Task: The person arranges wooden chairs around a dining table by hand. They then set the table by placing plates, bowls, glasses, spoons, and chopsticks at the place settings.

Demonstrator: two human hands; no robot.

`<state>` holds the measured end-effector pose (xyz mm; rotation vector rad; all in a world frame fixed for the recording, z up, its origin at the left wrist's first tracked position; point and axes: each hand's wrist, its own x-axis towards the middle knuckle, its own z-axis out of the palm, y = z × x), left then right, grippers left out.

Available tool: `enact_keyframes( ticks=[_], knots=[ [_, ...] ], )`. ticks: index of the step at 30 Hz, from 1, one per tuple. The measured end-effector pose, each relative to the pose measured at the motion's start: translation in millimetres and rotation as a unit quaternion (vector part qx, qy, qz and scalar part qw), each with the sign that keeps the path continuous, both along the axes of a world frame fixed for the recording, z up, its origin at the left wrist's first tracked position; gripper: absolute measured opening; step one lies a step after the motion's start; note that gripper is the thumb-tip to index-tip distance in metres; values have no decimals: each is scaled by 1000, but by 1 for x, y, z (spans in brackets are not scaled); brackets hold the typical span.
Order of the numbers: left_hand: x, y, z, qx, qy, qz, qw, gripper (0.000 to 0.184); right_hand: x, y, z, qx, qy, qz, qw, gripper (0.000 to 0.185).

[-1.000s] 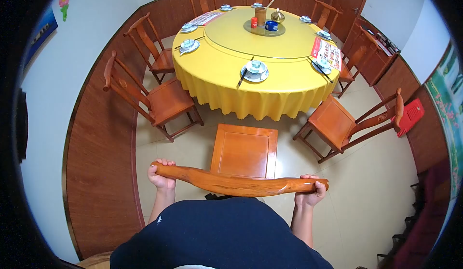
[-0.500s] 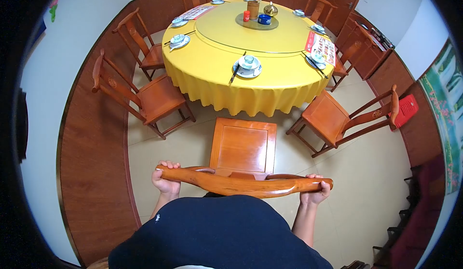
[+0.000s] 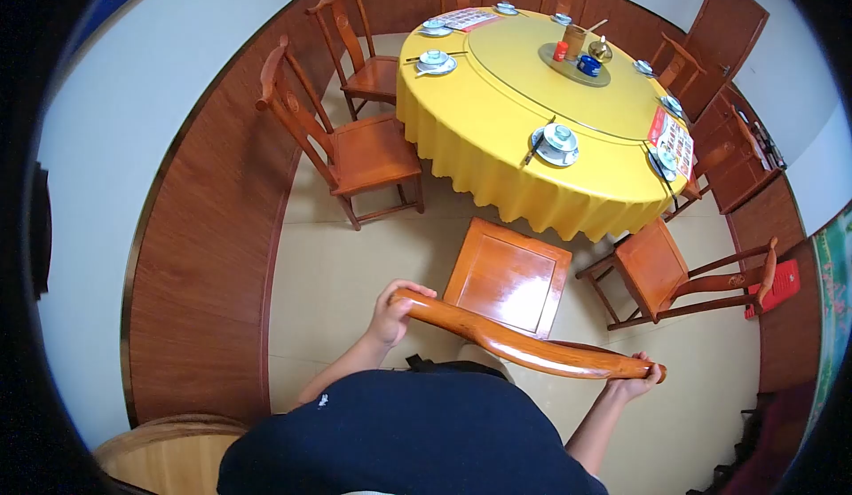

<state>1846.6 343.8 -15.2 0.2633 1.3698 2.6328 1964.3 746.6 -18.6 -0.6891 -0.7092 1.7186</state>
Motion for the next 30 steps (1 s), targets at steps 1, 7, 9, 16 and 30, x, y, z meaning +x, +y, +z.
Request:
enact_keyframes(
  ticks=[1,7,9,16,30],
  knots=[
    [-2,-6,-1,-1,4,-3,1000,29,-2,-3,-1,-1,4,-3,1000,24],
    [-8,-13,-18,-193,109,18,975,34,-5,-11,4,-15,-116,-48,992,31],
    [-6,-9,-24,-144,113,5,983,35,-3,-3,-7,28,-126,-81,988,30],
    [18,-6,-124,-610,153,124,768,45,16,2,-28,125,-184,-49,974,26],
    [165,110,-268,-732,-108,-446,502,32,456,85,-300,44,-767,327,551,27]
  ],
)
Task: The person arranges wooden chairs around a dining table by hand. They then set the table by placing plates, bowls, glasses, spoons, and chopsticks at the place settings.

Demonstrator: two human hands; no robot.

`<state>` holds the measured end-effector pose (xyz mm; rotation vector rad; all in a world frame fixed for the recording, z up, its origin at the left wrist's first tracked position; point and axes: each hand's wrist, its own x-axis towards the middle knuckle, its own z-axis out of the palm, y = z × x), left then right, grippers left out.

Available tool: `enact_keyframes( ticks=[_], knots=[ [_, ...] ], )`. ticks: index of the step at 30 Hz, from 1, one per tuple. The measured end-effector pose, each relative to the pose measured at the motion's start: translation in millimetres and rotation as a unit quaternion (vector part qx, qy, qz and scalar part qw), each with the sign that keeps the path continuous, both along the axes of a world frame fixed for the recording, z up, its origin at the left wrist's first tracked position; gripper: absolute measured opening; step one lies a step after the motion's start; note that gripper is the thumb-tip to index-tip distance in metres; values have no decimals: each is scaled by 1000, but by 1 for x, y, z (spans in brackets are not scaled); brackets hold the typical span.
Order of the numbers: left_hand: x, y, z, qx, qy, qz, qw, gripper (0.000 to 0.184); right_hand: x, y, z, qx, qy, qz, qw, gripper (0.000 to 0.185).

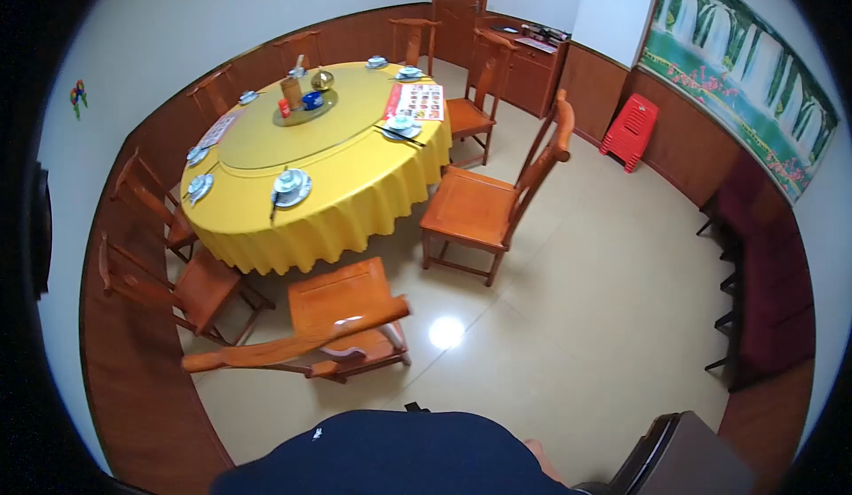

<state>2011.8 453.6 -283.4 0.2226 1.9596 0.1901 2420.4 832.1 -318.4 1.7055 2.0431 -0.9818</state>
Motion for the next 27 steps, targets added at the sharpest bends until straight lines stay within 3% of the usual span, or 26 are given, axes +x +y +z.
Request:
enact_keyframes(
  ticks=[4,7,10,12,14,17,21,22,23,25,26,27],
  knots=[
    [24,144,8,98,0,24,995,30,90,42,-10,-24,3,-133,991,26],
    [46,254,66,207,9,18,978,30,133,70,-39,-11,74,-168,983,26],
    [48,320,40,286,0,-3,958,29,130,97,-29,-27,153,-239,959,25],
    [50,350,30,252,-1,-27,967,29,85,114,34,-67,222,-343,910,24],
    [47,373,27,214,-1,-50,975,30,51,140,64,-129,208,-336,909,23],
    [38,406,20,103,28,-176,979,39,-7,192,109,-177,216,-290,915,22],
    [20,470,13,54,41,-165,984,39,-57,305,106,-192,242,-207,928,22],
    [11,488,-15,36,43,-167,984,41,-69,339,103,-189,243,-195,931,22],
    [-1,504,-43,43,44,-156,986,41,-78,373,102,-186,243,-188,933,22],
    [-13,554,-40,96,72,-190,974,41,-90,441,104,-173,242,-187,936,22],
    [-17,582,-41,76,46,-117,989,41,-92,474,105,-165,240,-189,938,22],
    [-18,622,-4,50,17,-43,998,41,-94,506,108,-154,240,-194,939,22]
  ],
)
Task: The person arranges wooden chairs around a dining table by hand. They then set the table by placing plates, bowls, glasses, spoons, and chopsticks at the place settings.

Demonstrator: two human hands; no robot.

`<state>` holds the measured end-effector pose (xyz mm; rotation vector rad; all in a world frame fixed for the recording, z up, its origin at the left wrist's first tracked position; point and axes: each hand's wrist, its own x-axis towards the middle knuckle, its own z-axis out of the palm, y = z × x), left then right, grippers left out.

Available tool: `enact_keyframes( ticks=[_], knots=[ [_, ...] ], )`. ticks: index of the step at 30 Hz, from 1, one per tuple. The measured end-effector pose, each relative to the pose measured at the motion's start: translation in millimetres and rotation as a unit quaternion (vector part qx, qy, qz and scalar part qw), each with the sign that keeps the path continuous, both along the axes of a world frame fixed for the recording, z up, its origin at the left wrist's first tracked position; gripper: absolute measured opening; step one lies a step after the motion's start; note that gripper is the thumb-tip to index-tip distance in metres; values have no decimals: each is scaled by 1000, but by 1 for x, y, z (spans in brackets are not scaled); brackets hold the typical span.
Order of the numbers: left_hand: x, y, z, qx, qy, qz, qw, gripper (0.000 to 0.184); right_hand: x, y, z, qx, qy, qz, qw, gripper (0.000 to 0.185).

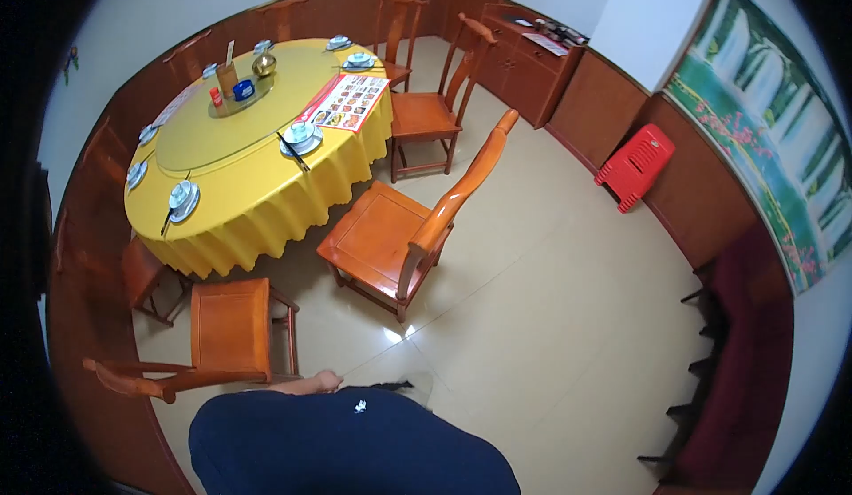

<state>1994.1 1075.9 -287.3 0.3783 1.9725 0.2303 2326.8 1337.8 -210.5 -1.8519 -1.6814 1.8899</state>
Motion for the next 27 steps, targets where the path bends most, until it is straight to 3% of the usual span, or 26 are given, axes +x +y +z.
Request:
enact_keyframes(
  ticks=[2,4,6,9,12,14,17,19,20,22,25,27],
  knots=[
    [-3,59,-2,112,72,17,991,39,-2,61,3,12,-3,-15,1000,22],
    [-5,116,17,175,2,73,982,37,-5,116,5,19,-7,-31,999,22],
    [-5,167,51,212,28,82,974,35,-11,169,3,21,-10,-45,999,22],
    [-7,225,74,165,9,117,979,38,-26,246,-10,16,-20,-44,999,22],
    [-13,268,41,149,35,63,986,40,-41,328,-33,7,-37,-21,999,22],
    [-9,304,27,135,6,107,985,42,-47,390,-48,5,-49,0,999,22],
    [7,386,14,72,50,134,987,42,-44,494,-64,14,-75,42,996,22],
    [13,448,47,9,53,15,998,44,-35,570,-69,55,-103,107,987,22],
    [16,470,22,6,50,22,998,44,-30,607,-70,89,-122,156,976,22],
    [14,520,-34,37,45,181,982,43,-20,686,-69,262,-140,362,883,22],
    [-7,590,56,98,69,268,956,33,-40,783,-50,524,-130,492,683,22],
    [-19,618,52,126,42,362,923,28,-95,821,-35,394,-89,352,844,17]
  ],
)
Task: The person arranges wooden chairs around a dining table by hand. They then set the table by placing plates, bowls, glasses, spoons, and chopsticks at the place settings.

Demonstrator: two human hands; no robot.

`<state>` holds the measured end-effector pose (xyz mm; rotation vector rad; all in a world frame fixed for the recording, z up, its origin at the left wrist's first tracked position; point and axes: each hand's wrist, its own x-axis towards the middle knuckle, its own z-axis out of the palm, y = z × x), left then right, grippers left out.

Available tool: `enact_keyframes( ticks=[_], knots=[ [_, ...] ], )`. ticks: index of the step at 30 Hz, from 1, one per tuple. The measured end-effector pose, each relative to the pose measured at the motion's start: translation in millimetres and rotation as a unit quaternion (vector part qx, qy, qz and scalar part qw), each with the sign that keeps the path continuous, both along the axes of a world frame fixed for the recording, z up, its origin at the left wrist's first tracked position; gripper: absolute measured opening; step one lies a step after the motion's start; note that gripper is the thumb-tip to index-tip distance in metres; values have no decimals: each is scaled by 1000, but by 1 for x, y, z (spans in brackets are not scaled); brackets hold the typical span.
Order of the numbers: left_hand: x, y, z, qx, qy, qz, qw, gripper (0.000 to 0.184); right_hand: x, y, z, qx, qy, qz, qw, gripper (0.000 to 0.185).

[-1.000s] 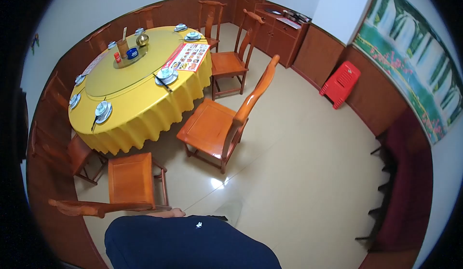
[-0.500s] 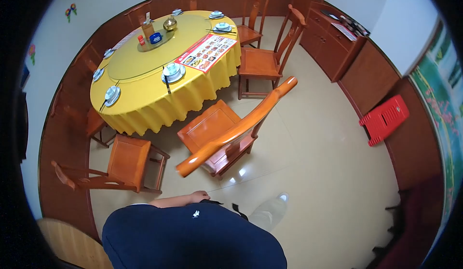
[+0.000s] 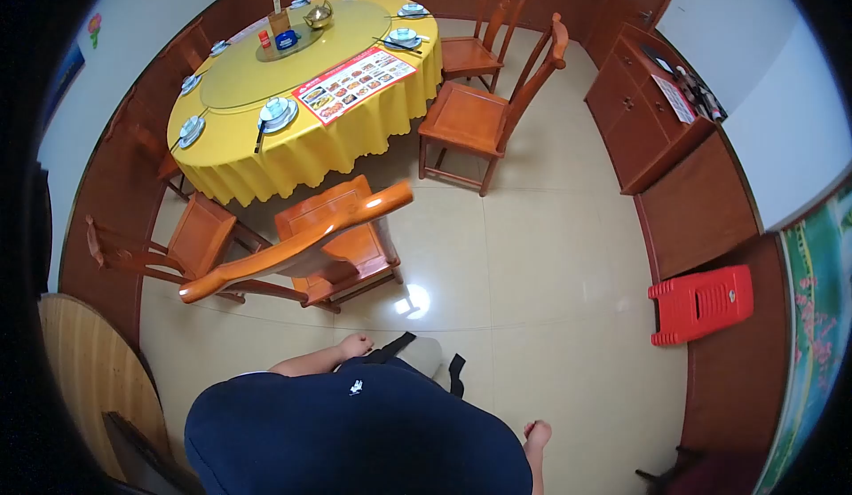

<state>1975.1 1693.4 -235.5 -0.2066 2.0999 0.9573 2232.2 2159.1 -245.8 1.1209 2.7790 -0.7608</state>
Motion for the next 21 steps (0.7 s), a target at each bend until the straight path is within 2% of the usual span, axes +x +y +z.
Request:
enact_keyframes(
  ticks=[1,2,4,6,7,8,9,10,12,13,14,16,17,18,19,21],
  knots=[
    [-6,8,-9,0,0,6,1000,28,-49,7,23,-175,58,-181,966,13],
    [-10,17,-18,-2,-23,17,1000,31,-85,15,36,-337,111,-351,866,10],
    [-20,35,-33,-2,-49,26,998,34,-138,36,8,-392,84,-272,875,8],
    [-33,51,-46,-117,-91,-140,979,42,-193,27,9,-457,71,-187,867,9],
    [-43,56,-74,-115,-90,-145,979,42,-222,22,13,-484,61,-135,863,10],
    [-57,63,-118,-61,-159,-212,962,47,-250,16,30,-461,38,-90,882,11],
    [-78,76,-144,-8,-225,-276,935,51,-277,11,47,-437,16,-46,898,13],
    [-103,94,-152,-6,-220,-278,935,51,-305,11,57,-419,-3,3,908,13],
    [-160,145,-118,-77,-103,-289,949,50,-350,29,61,-408,-27,57,911,12],
    [-194,174,-82,-97,-47,-285,952,50,-370,42,61,-411,-36,68,909,12],
    [-226,202,-48,-92,-6,-271,958,49,-389,60,60,-415,-43,68,906,12],
    [-288,257,-12,-105,37,-203,973,44,-423,102,56,-421,-45,41,905,11],
    [-321,267,-94,-90,123,-300,942,40,-440,124,58,-422,-42,21,905,11],
    [-344,289,-64,-15,98,-158,982,37,-455,145,59,-424,-38,-1,905,11],
    [-370,318,-21,59,74,-10,995,33,-471,168,58,-425,-33,-22,904,11],
    [-407,353,4,165,81,106,977,28,-501,212,56,-428,-23,-64,901,10]
  ],
)
